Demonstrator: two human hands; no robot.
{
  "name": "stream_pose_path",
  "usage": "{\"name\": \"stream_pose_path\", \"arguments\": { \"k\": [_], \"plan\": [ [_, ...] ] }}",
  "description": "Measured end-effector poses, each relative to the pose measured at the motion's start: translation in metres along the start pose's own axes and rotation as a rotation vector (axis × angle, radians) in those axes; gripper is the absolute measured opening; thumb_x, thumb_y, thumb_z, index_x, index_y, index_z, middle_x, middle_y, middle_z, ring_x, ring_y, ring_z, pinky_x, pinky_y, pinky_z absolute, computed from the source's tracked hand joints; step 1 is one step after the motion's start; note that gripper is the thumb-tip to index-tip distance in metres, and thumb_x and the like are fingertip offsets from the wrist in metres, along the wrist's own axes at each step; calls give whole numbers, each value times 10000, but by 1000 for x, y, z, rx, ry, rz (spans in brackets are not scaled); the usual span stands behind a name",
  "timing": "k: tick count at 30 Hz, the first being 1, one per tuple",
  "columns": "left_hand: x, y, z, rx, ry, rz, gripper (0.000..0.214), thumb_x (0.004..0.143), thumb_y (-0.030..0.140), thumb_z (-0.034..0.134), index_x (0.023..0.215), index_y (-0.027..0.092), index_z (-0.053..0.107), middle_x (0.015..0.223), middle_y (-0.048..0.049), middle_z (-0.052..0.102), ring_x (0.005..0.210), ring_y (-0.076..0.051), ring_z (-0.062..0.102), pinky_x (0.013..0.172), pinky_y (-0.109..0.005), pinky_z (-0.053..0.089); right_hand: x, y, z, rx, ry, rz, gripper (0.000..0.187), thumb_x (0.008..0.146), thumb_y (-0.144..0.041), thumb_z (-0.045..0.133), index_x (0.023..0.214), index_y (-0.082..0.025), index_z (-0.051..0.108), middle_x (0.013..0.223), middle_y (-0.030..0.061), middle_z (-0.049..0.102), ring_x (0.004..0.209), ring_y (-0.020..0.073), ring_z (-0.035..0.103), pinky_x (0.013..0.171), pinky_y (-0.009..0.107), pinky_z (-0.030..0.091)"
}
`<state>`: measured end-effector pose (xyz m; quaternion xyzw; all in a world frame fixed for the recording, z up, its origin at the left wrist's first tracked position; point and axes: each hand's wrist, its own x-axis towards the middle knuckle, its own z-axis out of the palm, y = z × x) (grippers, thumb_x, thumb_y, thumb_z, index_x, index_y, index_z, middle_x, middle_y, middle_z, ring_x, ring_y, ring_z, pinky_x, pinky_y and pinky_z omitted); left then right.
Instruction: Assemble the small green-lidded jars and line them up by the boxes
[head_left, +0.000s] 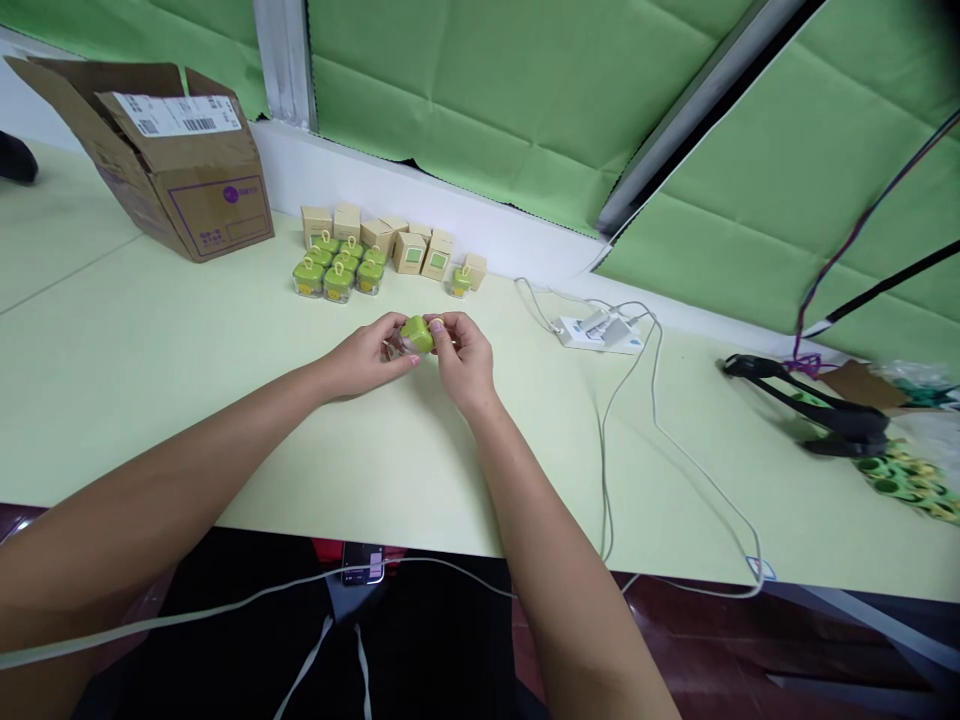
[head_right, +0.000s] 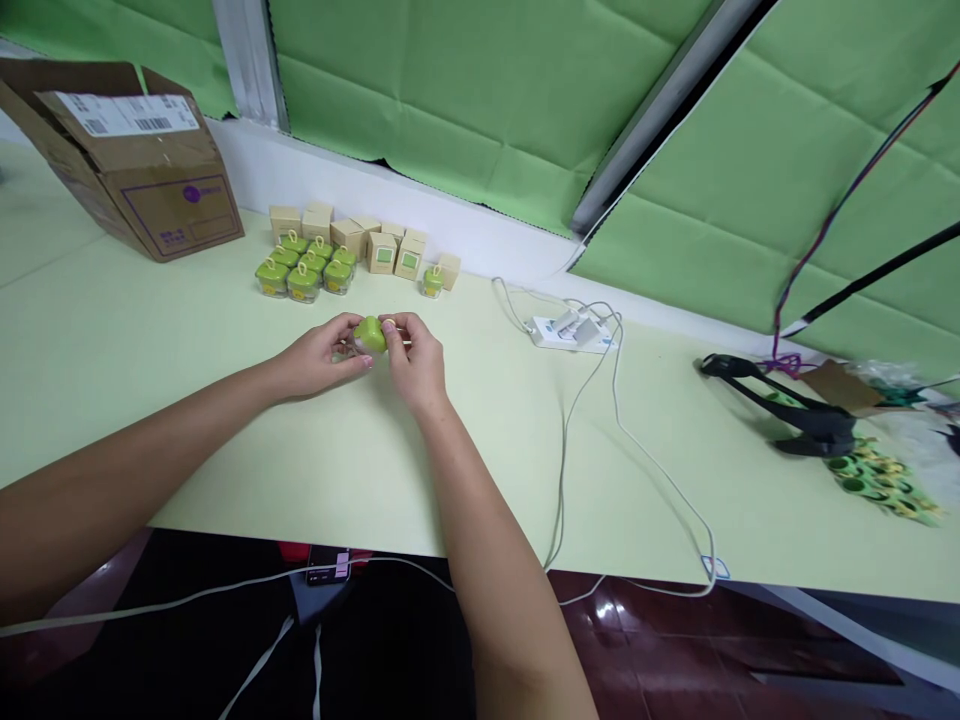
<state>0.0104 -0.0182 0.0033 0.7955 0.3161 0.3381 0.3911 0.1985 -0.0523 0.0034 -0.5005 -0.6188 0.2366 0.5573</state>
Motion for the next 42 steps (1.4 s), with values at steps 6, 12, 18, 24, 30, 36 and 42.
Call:
{"name": "stream_pose_path", "arguments": {
  "k": [6,12,18,24,30,36,42],
  "plan": [
    [-2,4,-4,44,-44,-10,475,922,519,647,1298,242,560,1157,-65,658,1001,-221,619,813,-340,484,0,-3,-5,-35,-33,-25,348,976,-574,565,1034,-250,679,1079,52,763,922,196,711,830,352,576],
    [-2,2,-5,80,-66,10,465,943,525,615,1313,247,566,1049,-41,627,881,-194,562,759,-319,453,-1,-7,-6,-123,-131,-28,301,975,-522,568,1018,-248,687,999,33,763,876,188,700,780,336,554],
    [-5,2,-3,109,-31,19,592,938,509,616,1446,237,480,1057,-49,631,807,-174,535,707,-299,434,-1,-7,-1,-51,-143,55,387,917,-608,602,973,-232,675,996,44,748,957,203,694,783,324,563],
    [-4,4,0,101,-60,24,490,945,498,594,1347,219,564,983,-38,647,803,-180,573,719,-305,451,1,4,3,62,-192,127,362,888,-605,635,939,-247,632,971,23,713,928,194,691,751,326,600],
    [-2,0,3,98,-56,22,433,926,493,614,1267,226,617,953,-35,660,804,-194,584,718,-324,464,0,9,5,70,-206,188,354,873,-601,633,912,-251,601,935,7,705,797,173,676,698,322,590],
    [1,-6,4,174,-71,42,451,929,467,613,1315,237,615,1222,-79,695,1047,-260,644,919,-402,518,-4,3,3,-188,-185,82,212,958,-455,539,941,-257,611,968,20,725,887,206,698,765,334,530],
    [6,-22,1,292,25,121,502,970,475,569,1385,192,580,1482,-139,566,1431,-305,468,1204,-483,387,16,7,0,-616,-184,-31,210,1014,-331,447,1030,-243,637,1007,66,735,897,226,671,800,334,484]
  ]
}}
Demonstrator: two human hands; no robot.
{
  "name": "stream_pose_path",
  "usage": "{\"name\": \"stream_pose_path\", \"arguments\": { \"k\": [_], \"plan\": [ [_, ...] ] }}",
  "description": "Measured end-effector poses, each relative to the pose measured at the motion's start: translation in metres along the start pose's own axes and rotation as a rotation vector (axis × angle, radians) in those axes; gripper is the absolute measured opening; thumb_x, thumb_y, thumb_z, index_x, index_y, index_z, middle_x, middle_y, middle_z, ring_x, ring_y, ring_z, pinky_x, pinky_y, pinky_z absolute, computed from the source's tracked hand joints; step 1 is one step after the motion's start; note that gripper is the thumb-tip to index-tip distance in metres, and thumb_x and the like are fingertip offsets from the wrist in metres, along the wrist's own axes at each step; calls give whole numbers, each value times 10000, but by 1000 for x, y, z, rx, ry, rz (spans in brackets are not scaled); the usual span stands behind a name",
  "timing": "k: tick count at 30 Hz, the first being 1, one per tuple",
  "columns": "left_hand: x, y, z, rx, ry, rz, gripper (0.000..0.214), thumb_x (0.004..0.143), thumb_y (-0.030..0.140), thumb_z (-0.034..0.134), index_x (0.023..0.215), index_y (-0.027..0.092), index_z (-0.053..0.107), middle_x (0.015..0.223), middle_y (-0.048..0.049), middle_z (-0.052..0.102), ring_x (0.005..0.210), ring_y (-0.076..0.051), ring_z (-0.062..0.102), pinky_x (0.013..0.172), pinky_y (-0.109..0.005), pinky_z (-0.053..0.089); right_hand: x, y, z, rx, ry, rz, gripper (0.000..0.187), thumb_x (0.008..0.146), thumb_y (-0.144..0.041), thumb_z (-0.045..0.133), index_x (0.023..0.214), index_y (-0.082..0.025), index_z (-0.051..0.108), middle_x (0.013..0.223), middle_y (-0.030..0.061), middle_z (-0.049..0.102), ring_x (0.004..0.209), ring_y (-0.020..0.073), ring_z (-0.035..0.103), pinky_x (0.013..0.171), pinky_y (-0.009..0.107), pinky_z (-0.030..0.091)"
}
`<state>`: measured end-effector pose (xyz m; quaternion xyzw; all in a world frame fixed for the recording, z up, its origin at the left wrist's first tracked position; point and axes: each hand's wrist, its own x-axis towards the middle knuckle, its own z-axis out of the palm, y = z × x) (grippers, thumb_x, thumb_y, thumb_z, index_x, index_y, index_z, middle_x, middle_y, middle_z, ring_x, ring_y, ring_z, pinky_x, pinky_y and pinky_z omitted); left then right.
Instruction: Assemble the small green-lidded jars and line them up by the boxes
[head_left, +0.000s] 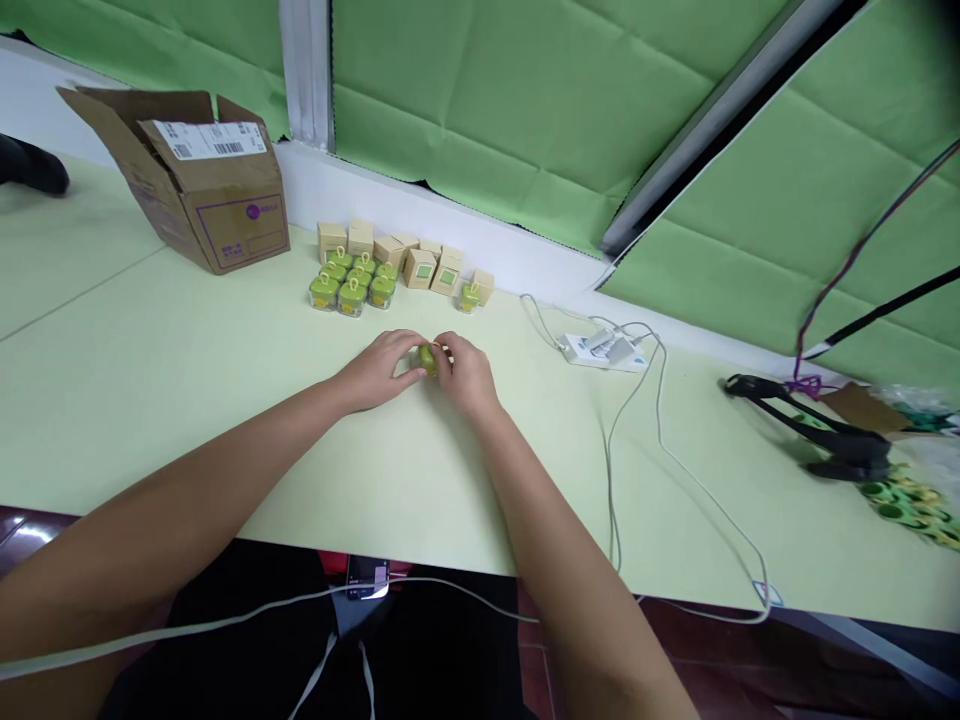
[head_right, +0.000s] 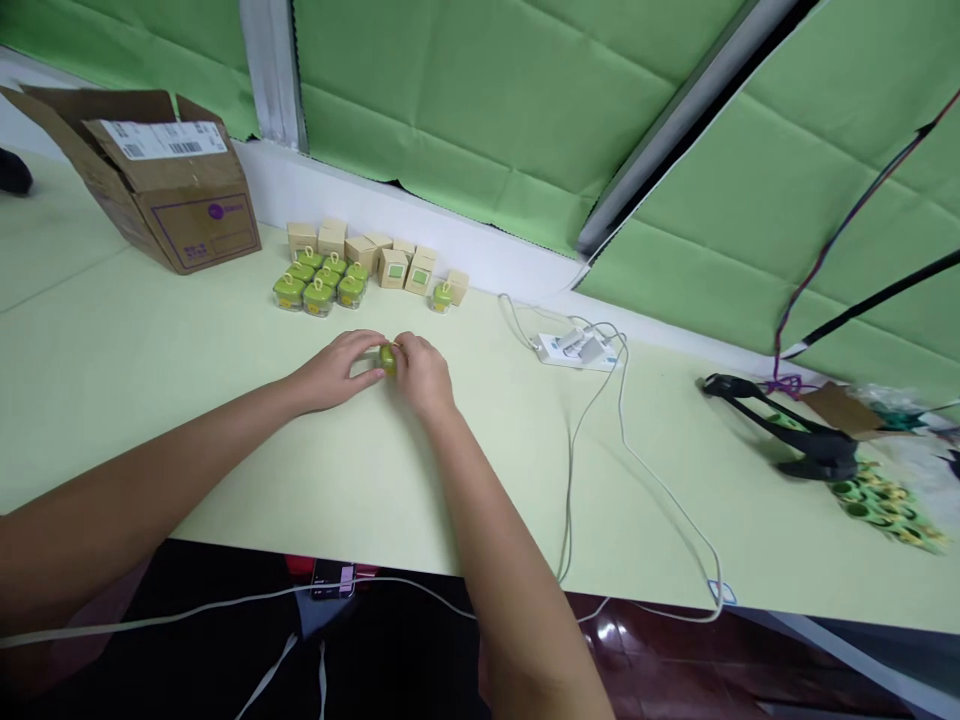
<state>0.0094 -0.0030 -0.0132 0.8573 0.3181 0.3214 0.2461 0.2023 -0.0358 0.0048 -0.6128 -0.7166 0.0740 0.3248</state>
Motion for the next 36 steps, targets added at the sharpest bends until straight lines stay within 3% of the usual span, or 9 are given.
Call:
{"name": "stream_pose_path", "arguments": {
  "k": [5,9,13,19,27,31,36],
  "plan": [
    [4,-7,-1,46,-23,8,355,994,439,517,1220,204,661,1412,-129,603,1381,-293,503,1179,-487,418,60,19,-8,-441,-94,16,270,1022,-231,404,1110,-194,657,1065,160,740,956,293,667,829,371,472],
    [6,-8,-1,58,-78,6,319,996,420,509,1156,206,683,1380,-121,621,1345,-291,526,1151,-488,442,109,31,-7,-572,-201,15,297,1008,-180,399,1199,-134,622,1124,232,720,981,337,664,861,434,488],
    [6,-8,0,47,-88,0,305,994,420,511,1128,215,692,1357,-110,637,1324,-286,545,1131,-482,456,139,38,-1,-672,-226,-36,335,964,-120,429,1246,-79,605,1148,280,705,1091,373,629,945,500,478],
    [8,-8,0,41,-99,-20,290,992,409,513,1090,208,698,1333,-109,657,1290,-293,572,1101,-487,468,159,50,-1,-718,-171,7,357,957,-103,420,1218,-95,664,1172,256,710,1168,372,595,989,520,452],
    [10,-9,1,65,-113,-6,276,991,386,504,1053,211,709,1272,-100,697,1213,-288,618,1080,-487,469,175,73,-24,-489,-138,36,232,885,-212,632,1027,-157,807,985,103,778,938,257,683,854,358,507],
    [10,-9,1,67,-127,-18,267,988,379,506,1050,213,706,1269,-96,703,1218,-290,616,1088,-492,462,178,81,-26,-402,-115,51,214,854,-211,677,981,-124,825,912,93,779,842,223,690,821,338,524],
    [11,-9,1,73,-130,-22,260,987,372,509,1045,209,703,1265,-94,707,1220,-293,614,1085,-495,459,180,80,-23,-412,-92,54,232,850,-183,642,979,-129,827,932,110,788,896,251,701,854,361,538]
  ]
}}
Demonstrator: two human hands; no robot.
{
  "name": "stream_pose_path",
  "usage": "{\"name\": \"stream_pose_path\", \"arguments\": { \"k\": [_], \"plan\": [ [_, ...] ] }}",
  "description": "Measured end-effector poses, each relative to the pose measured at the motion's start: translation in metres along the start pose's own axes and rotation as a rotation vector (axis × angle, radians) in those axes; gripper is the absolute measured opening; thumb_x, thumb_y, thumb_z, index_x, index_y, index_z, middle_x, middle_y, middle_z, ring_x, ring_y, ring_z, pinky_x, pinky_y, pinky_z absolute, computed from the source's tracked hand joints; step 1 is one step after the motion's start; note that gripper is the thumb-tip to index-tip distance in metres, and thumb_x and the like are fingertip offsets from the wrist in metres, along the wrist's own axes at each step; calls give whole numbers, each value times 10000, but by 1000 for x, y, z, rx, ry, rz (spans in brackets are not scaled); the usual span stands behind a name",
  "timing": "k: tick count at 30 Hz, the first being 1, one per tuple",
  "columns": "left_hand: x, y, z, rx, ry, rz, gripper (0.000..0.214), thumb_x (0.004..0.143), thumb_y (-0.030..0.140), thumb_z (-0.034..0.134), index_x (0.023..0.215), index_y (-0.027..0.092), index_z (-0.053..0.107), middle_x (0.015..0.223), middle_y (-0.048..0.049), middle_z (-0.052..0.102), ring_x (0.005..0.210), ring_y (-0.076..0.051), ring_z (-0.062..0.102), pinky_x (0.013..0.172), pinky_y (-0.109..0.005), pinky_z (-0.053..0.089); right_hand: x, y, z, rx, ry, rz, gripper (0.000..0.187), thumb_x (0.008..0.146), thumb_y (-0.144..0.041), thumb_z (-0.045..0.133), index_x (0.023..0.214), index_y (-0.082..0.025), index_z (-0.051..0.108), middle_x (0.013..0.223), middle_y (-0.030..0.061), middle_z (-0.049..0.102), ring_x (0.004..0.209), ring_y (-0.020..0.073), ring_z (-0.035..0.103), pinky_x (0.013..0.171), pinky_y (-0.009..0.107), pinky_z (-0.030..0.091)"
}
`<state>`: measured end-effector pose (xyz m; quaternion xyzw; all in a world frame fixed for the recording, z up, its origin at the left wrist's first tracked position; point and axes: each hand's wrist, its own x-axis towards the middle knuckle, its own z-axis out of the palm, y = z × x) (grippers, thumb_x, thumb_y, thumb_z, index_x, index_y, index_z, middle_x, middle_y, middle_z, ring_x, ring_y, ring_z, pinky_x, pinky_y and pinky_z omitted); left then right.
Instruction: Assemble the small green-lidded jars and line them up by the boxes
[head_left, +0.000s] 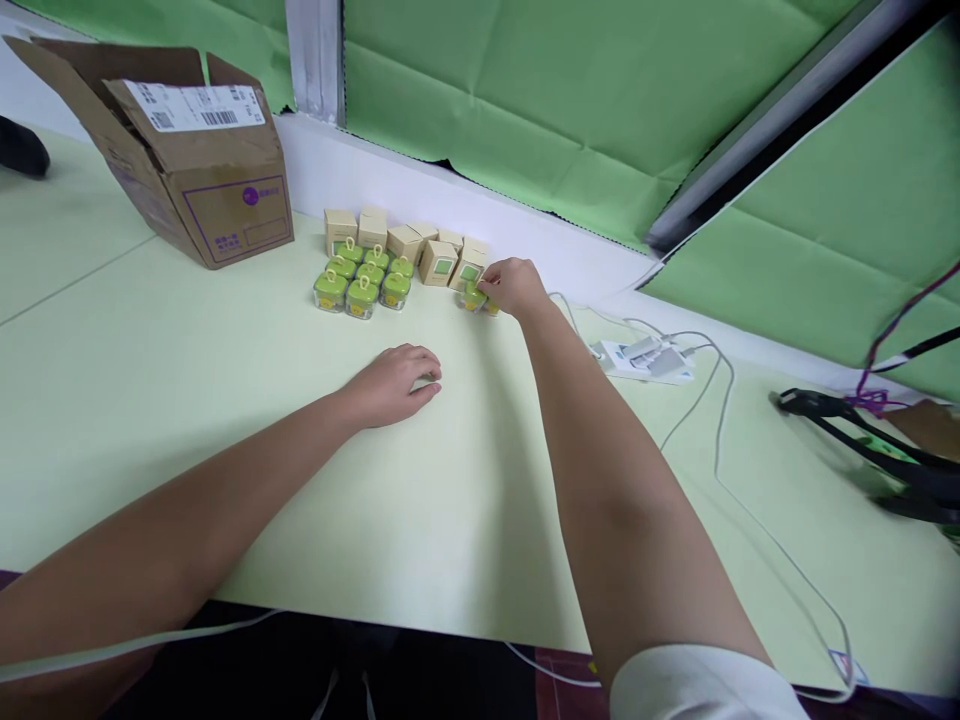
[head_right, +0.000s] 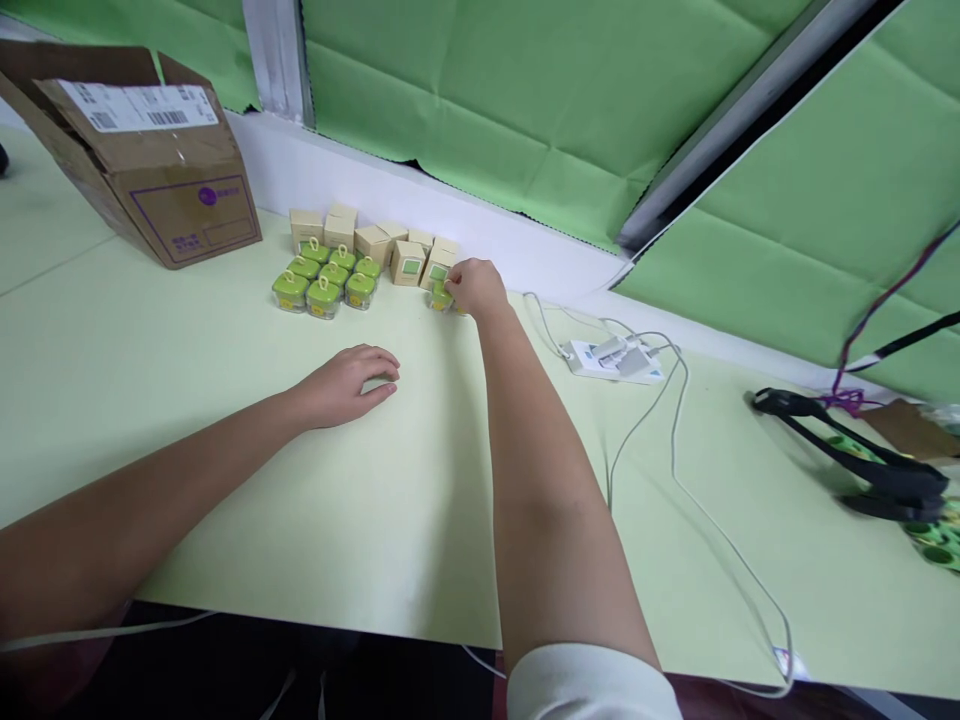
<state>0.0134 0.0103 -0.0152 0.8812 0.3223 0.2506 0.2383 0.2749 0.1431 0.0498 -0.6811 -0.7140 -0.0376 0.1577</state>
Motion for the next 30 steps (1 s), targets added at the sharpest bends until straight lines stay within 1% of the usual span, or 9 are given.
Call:
{"name": "stream_pose_path", "arguments": {
  "k": [6,12,15,20,23,26,27,28,30],
  "plan": [
    [0,-1,1,2,-5,5,256,988,377,511,1045,219,704,1266,-88,711,1225,-296,613,1081,-495,465,5,-1,1,-46,-16,-11,271,864,-199,611,1031,-159,822,1006,116,795,987,281,693,880,379,530],
    [-1,1,0,3,0,6,241,985,361,513,1034,214,696,1254,-90,717,1217,-295,619,1077,-496,472,5,-1,4,-3,31,38,256,854,-197,612,1024,-164,800,1047,116,790,1006,277,671,899,380,514],
    [-1,1,-2,-3,8,8,237,984,361,509,1035,215,689,1252,-86,715,1215,-287,622,1075,-488,479,0,2,-9,101,111,-7,254,836,-195,619,1024,-157,785,1025,111,785,951,269,668,901,399,519],
    [-2,-2,0,-18,44,3,244,982,375,505,1031,219,687,1255,-82,706,1225,-270,618,1074,-454,495,-23,12,-48,231,260,-23,224,859,-194,565,948,-158,766,927,110,764,840,247,668,871,417,538],
    [0,-5,2,-14,119,0,228,968,355,511,1025,225,690,1243,-81,710,1226,-272,617,1079,-450,495,-49,13,-53,325,291,56,213,865,-247,561,926,-165,748,909,97,756,831,233,670,861,404,544],
    [2,-10,-3,41,208,-60,207,951,314,513,989,225,696,1181,-86,717,1186,-287,624,1070,-464,498,-83,1,-33,470,243,203,226,858,-251,524,902,-177,733,886,66,756,849,218,679,857,380,547],
    [3,-13,-8,71,284,-105,204,940,300,524,1011,216,696,1182,-100,707,1192,-298,617,1084,-473,489,-96,-5,-22,520,180,237,223,855,-243,515,886,-183,728,891,57,759,843,207,680,857,368,545],
    [2,-16,-14,101,398,-160,227,922,285,545,1076,200,689,1233,-125,676,1228,-310,597,1113,-479,470,-107,-13,-11,559,106,269,205,848,-242,526,864,-189,724,897,50,762,836,198,681,856,356,544],
    [1,-23,-28,168,623,-288,396,887,286,601,1263,169,638,1371,-175,571,1329,-345,518,1173,-500,414,-128,-27,10,608,-4,318,175,845,-277,568,881,-211,726,911,32,770,841,188,683,860,336,540]
  ]
}}
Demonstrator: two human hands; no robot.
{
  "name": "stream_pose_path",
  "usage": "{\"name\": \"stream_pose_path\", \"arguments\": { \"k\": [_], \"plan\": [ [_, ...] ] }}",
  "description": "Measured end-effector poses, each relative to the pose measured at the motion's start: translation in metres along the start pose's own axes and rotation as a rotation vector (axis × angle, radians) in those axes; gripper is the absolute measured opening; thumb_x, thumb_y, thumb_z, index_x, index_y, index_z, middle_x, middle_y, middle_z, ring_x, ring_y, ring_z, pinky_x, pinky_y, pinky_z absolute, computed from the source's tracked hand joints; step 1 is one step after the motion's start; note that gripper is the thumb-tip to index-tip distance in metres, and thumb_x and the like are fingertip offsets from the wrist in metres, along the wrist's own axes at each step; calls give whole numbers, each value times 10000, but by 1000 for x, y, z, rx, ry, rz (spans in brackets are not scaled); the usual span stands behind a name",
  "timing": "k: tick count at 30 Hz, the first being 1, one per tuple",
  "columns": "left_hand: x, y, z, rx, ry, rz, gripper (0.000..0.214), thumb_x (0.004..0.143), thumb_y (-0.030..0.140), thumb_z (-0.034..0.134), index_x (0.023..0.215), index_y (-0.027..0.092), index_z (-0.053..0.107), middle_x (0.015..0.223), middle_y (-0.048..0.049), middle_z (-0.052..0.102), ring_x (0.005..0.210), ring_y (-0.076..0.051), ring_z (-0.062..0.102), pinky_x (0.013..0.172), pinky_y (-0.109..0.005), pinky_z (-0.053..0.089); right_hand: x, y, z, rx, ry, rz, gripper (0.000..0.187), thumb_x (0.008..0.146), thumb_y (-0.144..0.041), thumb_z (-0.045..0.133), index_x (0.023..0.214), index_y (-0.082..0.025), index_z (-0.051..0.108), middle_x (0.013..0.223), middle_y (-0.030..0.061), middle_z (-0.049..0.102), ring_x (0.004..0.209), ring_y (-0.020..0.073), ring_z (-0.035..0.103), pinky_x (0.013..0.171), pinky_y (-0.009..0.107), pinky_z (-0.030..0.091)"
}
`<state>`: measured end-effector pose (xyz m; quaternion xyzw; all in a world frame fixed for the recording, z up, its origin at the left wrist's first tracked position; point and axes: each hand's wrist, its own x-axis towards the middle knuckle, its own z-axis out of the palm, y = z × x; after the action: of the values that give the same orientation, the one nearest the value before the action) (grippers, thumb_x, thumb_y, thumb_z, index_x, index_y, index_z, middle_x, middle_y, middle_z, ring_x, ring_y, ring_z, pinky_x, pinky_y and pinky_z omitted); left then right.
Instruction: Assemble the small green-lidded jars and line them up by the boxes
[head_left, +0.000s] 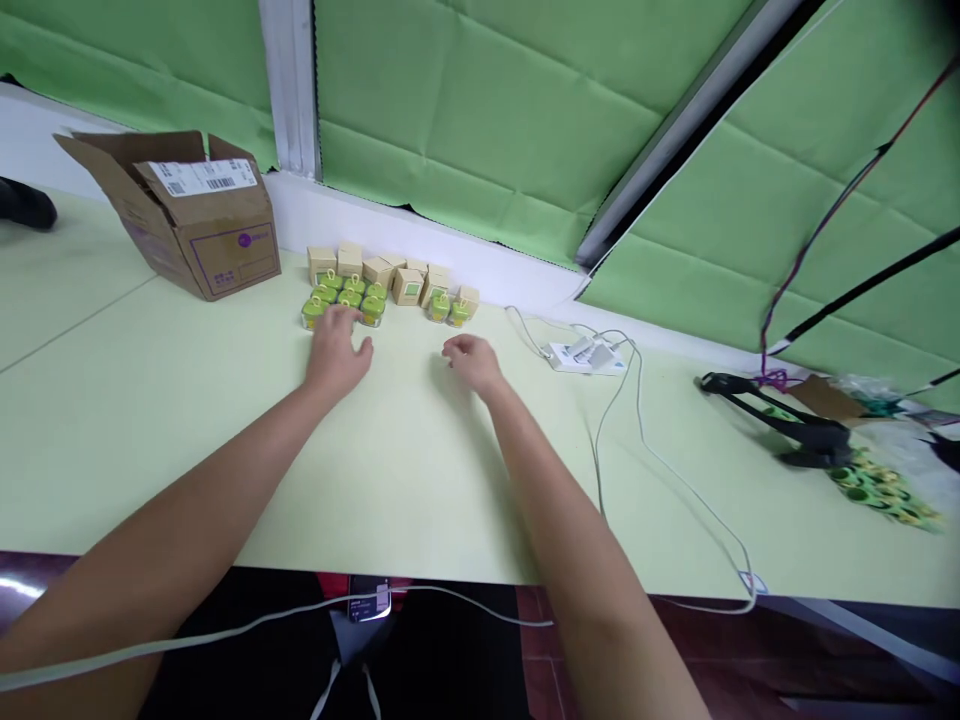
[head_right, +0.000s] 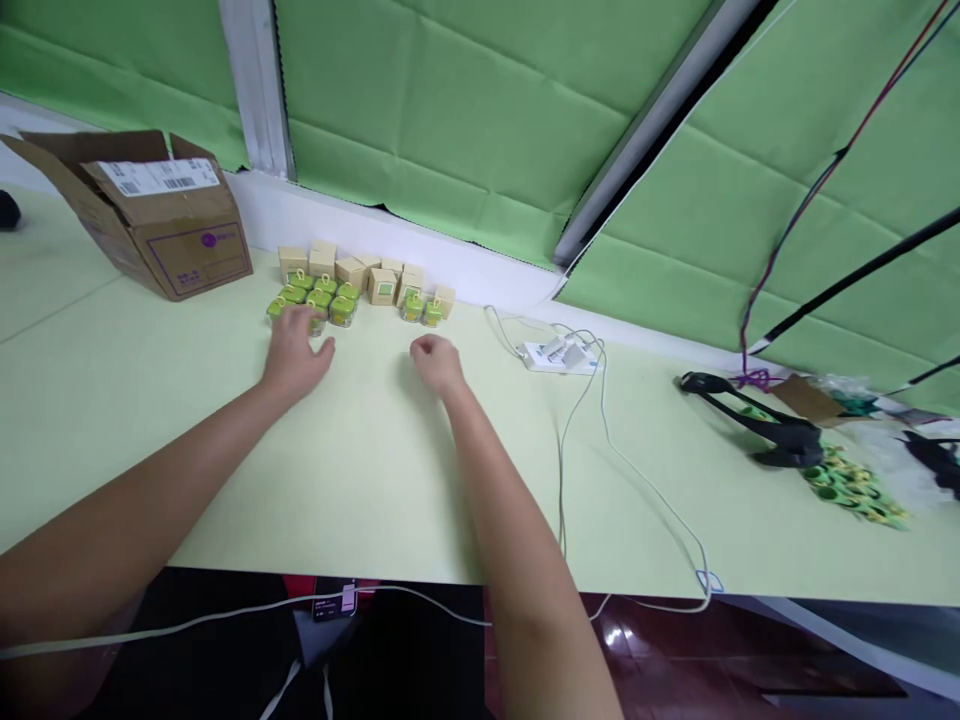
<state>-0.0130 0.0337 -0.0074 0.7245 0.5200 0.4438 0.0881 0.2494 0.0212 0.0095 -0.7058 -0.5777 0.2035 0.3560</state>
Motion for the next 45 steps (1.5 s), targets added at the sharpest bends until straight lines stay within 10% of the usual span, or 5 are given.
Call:
{"name": "stream_pose_path", "arguments": {
  "k": [8,19,25,32,45],
  "plan": [
    [16,-21,-16,168,-141,-33,553,917,404,547,1452,266,577,1600,-117,473,1388,-463,401,1082,-672,366,-32,0,29,-47,29,88,172,847,-298,574,900,-254,732,952,15,773,875,201,677,854,339,530],
    [18,-28,-5,111,-146,145,403,946,371,529,1266,220,722,1419,-77,653,1292,-385,514,1091,-576,420,-51,1,34,-11,55,-4,197,867,-313,554,933,-256,731,901,9,753,829,192,660,820,331,523],
    [5,-5,-3,34,-207,287,365,957,368,544,1202,200,755,1340,-102,694,1285,-355,535,1131,-571,425,-53,1,34,40,4,-106,225,889,-340,561,983,-235,737,905,27,753,820,190,661,862,358,547],
    [-20,26,-2,-163,-422,372,402,983,360,499,1313,261,705,1423,-64,625,1273,-281,613,1088,-444,522,-54,-6,46,306,-119,-296,550,862,-380,668,1389,-242,590,1399,98,661,1138,220,659,906,343,580],
    [-25,32,-1,-363,-397,342,293,832,218,604,1116,227,676,1245,-81,655,1142,-236,654,975,-378,574,-60,-13,42,260,-37,-339,317,867,-482,706,1080,-248,720,1132,58,677,928,170,637,876,321,554]
  ]
}}
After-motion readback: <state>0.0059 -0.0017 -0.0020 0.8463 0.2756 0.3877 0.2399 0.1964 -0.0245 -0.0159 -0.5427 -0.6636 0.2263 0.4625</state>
